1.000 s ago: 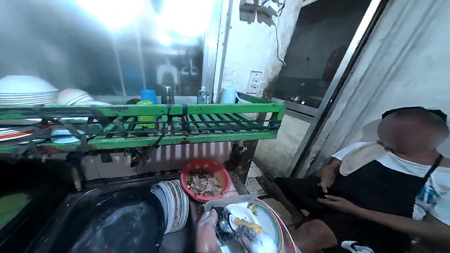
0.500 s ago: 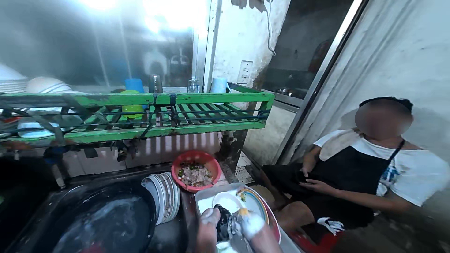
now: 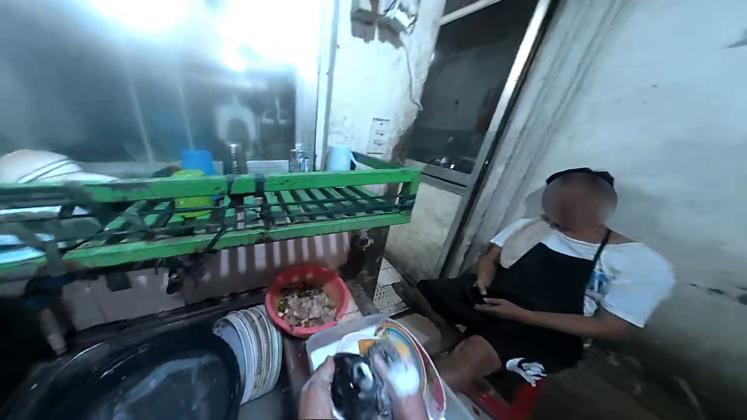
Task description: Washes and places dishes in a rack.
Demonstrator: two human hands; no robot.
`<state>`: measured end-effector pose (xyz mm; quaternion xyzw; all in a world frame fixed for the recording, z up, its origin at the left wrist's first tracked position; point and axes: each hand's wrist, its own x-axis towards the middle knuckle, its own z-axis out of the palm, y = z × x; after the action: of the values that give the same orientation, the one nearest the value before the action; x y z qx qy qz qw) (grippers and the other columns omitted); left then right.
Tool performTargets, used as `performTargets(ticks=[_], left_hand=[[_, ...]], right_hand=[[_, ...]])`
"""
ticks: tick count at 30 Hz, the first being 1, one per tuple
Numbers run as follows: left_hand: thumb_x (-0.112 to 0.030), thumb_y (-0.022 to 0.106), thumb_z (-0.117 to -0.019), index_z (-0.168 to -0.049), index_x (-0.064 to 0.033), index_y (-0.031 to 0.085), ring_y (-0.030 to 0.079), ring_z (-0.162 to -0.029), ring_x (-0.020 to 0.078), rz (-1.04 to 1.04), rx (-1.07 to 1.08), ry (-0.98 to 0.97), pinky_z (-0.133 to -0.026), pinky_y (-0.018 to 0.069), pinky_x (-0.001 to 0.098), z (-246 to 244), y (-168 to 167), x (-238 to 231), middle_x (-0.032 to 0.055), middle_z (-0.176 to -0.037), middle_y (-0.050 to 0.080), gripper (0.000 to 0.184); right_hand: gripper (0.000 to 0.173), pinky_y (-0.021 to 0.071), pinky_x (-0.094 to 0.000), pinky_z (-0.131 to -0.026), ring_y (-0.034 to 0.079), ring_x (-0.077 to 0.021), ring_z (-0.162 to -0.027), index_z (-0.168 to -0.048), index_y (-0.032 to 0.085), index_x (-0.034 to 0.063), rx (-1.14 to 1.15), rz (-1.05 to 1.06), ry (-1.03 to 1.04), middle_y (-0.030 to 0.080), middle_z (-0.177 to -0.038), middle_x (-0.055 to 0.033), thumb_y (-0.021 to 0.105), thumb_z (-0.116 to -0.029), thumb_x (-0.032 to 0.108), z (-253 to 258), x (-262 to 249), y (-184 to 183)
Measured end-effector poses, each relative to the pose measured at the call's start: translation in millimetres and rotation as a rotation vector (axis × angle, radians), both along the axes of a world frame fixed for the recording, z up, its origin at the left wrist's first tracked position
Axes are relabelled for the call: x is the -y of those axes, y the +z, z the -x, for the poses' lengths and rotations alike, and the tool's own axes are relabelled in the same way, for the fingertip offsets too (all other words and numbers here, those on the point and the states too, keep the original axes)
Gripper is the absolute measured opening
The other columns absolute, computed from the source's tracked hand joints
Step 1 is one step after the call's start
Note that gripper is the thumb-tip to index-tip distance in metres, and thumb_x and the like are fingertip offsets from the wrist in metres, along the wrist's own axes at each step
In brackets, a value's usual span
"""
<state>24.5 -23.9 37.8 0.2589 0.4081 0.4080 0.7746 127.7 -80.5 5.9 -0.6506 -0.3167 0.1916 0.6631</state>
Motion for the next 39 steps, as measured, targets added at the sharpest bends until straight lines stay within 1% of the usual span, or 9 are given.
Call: performTargets(ticks=[3,5,7,11,17,21,24,30,39], left_hand=[[-0.007,0.046,-0.1047,-0.112,0.0113,0.063,0.064,-0.096,0.0191,-0.475,-0.306,-0.169,-0.089,0.0533,0.0370,1,-9,19,0.0179,-0.103,0.067,0.026],[-0.004,0.050,-0.1023,-0.113,0.0151,0.065,0.065,-0.111,0.0343,-0.699,-0.541,-0.247,-0.102,0.0479,0.0473,5,-6,22,0.0293,-0.113,0.067,0.027],[-0.007,0.051,-0.1027,-0.112,0.0134,0.068,0.065,-0.112,0.0371,-0.786,-0.617,-0.295,-0.103,0.0476,0.0502,8,0,22,0.0291,-0.113,0.069,0.028],[-0.009,0.049,-0.1030,-0.107,0.0085,0.066,0.064,-0.097,0.0163,-0.594,-0.225,-0.233,-0.092,0.0524,0.0373,10,11,18,0.0153,-0.102,0.068,0.025],[-0.030,0.023,-0.1132,-0.148,0.0021,0.043,0.052,-0.133,0.0227,-0.304,0.003,-0.240,-0.110,0.0447,0.0415,-4,-18,12,0.0192,-0.147,0.052,0.052],[-0.047,0.032,-0.1100,-0.131,-0.0110,0.051,0.065,-0.099,0.0270,0.151,0.167,-0.203,-0.080,0.0558,0.0487,-9,-13,8,0.0134,-0.112,0.064,0.046],[-0.038,0.038,-0.1110,-0.148,-0.0110,0.046,0.063,-0.110,0.0356,0.025,0.095,-0.221,-0.083,0.0554,0.0574,0,-22,-9,0.0190,-0.128,0.060,0.046],[-0.024,0.045,-0.1095,-0.142,-0.0051,0.055,0.065,-0.115,0.0249,-0.191,0.107,-0.246,-0.096,0.0550,0.0471,7,-41,-28,0.0143,-0.131,0.064,0.038],[0.000,0.042,-0.1021,-0.133,0.0179,0.053,0.051,-0.135,0.0312,-0.850,-0.077,-0.340,-0.116,0.0397,0.0413,-24,-55,12,0.0312,-0.142,0.053,0.037]], right_hand=[[0.045,0.0517,-0.0443,-0.103,0.067,-0.0283,-0.113,-0.125,0.063,-0.0111,0.198,0.241,0.007,0.070,-0.117,-0.0236,0.071,-0.0933,0.020,-5,2,13],[0.050,0.0514,-0.0531,-0.103,0.069,-0.0390,-0.112,-0.124,0.062,-0.0149,0.474,0.291,0.055,0.070,-0.116,-0.0292,0.071,-0.0926,0.023,7,7,17],[0.046,0.0532,-0.0463,-0.100,0.069,-0.0324,-0.109,-0.122,0.062,-0.0155,0.402,0.200,0.074,0.071,-0.114,-0.0268,0.072,-0.0911,0.018,7,9,16],[0.036,0.0572,-0.0309,-0.086,0.066,-0.0101,-0.096,-0.130,0.053,-0.0066,-0.245,-0.003,0.110,0.066,-0.109,-0.0103,0.060,-0.0962,0.006,-13,9,29],[0.039,0.0578,-0.0414,-0.095,0.072,-0.0232,-0.101,-0.114,0.070,-0.0081,0.546,0.043,0.004,0.075,-0.106,-0.0188,0.076,-0.0860,0.018,-11,7,42],[0.049,0.0555,-0.0381,-0.099,0.071,-0.0222,-0.106,-0.122,0.063,-0.0126,0.425,0.070,0.076,0.073,-0.112,-0.0209,0.078,-0.0852,0.016,-2,20,28],[0.045,0.0552,-0.0401,-0.095,0.067,-0.0219,-0.104,-0.124,0.062,-0.0091,0.088,0.273,0.079,0.069,-0.113,-0.0197,0.075,-0.0866,0.011,-22,23,19],[0.042,0.0482,-0.0645,-0.102,0.065,-0.0437,-0.116,-0.124,0.066,-0.0043,0.431,0.904,0.335,0.068,-0.120,-0.0281,0.062,-0.0983,0.029,-64,53,-44],[0.020,0.0526,-0.0455,-0.084,0.064,-0.0230,-0.089,-0.112,0.066,-0.0079,-0.080,0.497,0.203,0.067,-0.097,-0.0177,0.057,-0.0990,0.006,-33,28,17]])
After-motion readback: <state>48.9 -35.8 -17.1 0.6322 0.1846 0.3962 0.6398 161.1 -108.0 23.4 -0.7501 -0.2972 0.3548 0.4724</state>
